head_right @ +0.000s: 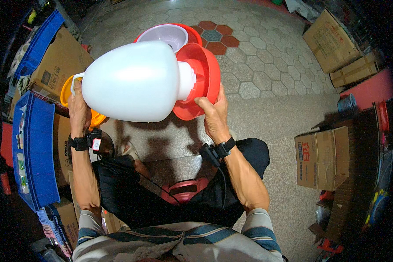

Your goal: The person assembles a poultry feeder by placing a white water reservoir onto a red base and then onto a yellow base. They then use a cloth to wipe the inside of a black pot containing a metal strainer and place the cloth inside the pot.

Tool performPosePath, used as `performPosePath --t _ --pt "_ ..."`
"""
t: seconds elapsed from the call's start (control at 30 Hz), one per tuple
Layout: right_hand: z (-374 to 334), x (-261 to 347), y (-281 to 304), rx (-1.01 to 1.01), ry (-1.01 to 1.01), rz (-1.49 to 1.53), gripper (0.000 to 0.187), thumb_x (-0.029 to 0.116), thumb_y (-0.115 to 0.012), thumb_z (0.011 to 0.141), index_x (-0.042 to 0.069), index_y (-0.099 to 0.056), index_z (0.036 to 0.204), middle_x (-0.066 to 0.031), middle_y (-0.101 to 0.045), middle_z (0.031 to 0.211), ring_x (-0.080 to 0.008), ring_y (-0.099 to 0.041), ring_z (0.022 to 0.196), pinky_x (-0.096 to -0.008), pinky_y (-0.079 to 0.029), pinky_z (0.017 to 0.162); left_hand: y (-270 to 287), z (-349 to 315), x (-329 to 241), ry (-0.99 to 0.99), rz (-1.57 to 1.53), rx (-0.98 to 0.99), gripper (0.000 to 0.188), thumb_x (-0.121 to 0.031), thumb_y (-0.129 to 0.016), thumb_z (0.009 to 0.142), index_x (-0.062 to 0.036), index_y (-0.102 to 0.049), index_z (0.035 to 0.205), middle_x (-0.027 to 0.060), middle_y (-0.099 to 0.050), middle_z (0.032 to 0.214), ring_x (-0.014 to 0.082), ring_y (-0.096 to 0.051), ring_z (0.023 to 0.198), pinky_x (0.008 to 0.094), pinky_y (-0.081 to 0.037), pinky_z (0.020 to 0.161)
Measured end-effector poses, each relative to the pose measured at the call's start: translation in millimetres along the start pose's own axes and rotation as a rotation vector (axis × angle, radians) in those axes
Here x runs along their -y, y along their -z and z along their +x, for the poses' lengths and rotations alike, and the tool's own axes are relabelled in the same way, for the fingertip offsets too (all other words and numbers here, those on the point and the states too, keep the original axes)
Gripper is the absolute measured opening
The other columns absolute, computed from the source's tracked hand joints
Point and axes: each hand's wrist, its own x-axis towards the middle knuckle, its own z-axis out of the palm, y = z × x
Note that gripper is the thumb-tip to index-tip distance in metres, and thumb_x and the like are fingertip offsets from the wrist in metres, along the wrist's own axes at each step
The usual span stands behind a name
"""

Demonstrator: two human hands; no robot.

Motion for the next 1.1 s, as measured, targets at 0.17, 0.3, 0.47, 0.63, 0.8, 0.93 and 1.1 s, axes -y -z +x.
performPosePath --t 0.17,0.3,0.47,0.63,0.8,0.93,1.1 --pt "0 0 -1 -0.013 0.007 -0.004 0.069 0.002 -0.066 0.079 0.001 -0.043 0.143 -0.0108 -0.059 0.131 -0.0207 -0.059 0.118 -0.0386 -0.046 0.107 -2 -3 -3 0.015 0.042 -0.034 0.074 -0.068 -0.047 0.099 -0.0002 -0.062 0.126 0.0096 -0.067 0.105 0.0160 -0.064 0.094 0.0311 -0.054 0.081" --pt "3 0 0 -0.025 0.024 -0.038 0.065 0.004 -0.065 0.077 0.000 -0.046 0.139 -0.0113 -0.060 0.129 -0.0202 -0.060 0.115 -0.0364 -0.047 0.104 1 -3 -9 0.001 0.178 -0.039 0.077 -0.069 -0.045 0.098 -0.0018 -0.064 0.130 0.0125 -0.069 0.110 0.0178 -0.065 0.100 0.0323 -0.055 0.086" --pt "6 -2 2 -0.032 -0.018 -0.016 0.062 0.007 -0.065 0.076 -0.001 -0.049 0.136 -0.0111 -0.062 0.126 -0.0206 -0.061 0.112 -0.0360 -0.047 0.103 -2 -7 -14 -0.178 0.289 0.003 0.078 -0.070 -0.044 0.097 -0.0053 -0.063 0.136 0.0137 -0.070 0.121 0.0187 -0.065 0.108 0.0324 -0.054 0.094" --pt "6 -3 3 -0.046 -0.008 -0.015 0.062 0.005 -0.064 0.076 -0.002 -0.049 0.136 -0.0121 -0.062 0.128 -0.0210 -0.061 0.113 -0.0360 -0.048 0.103 -1 -8 -16 -0.178 0.283 0.012 0.079 -0.071 -0.045 0.096 -0.0065 -0.062 0.138 0.0136 -0.069 0.124 0.0178 -0.065 0.111 0.0323 -0.053 0.096" --pt "6 0 5 -0.048 -0.022 0.007 0.060 0.003 -0.064 0.076 -0.002 -0.050 0.135 -0.0116 -0.063 0.127 -0.0202 -0.061 0.112 -0.0355 -0.048 0.103 2 -6 -12 -0.178 0.241 0.040 0.078 -0.070 -0.048 0.095 -0.0066 -0.061 0.139 0.0144 -0.068 0.128 0.0181 -0.065 0.114 0.0332 -0.053 0.097" --pt "7 0 5 -0.044 -0.012 0.020 0.056 0.002 -0.062 0.078 -0.002 -0.052 0.133 -0.0110 -0.064 0.125 -0.0194 -0.062 0.111 -0.0347 -0.048 0.102 2 -6 -12 -0.168 0.206 0.066 0.079 -0.069 -0.051 0.095 -0.0044 -0.061 0.139 0.0163 -0.066 0.129 0.0210 -0.065 0.115 0.0347 -0.054 0.098" --pt "5 -2 4 -0.057 -0.009 0.010 0.051 0.007 -0.067 0.083 -0.002 -0.053 0.131 -0.0113 -0.065 0.124 -0.0189 -0.063 0.109 -0.0343 -0.050 0.099 -4 -6 -7 -0.075 -0.019 0.115 0.084 -0.070 -0.049 0.096 -0.0008 -0.055 0.142 0.0185 -0.064 0.129 0.0255 -0.063 0.116 0.0369 -0.054 0.098"
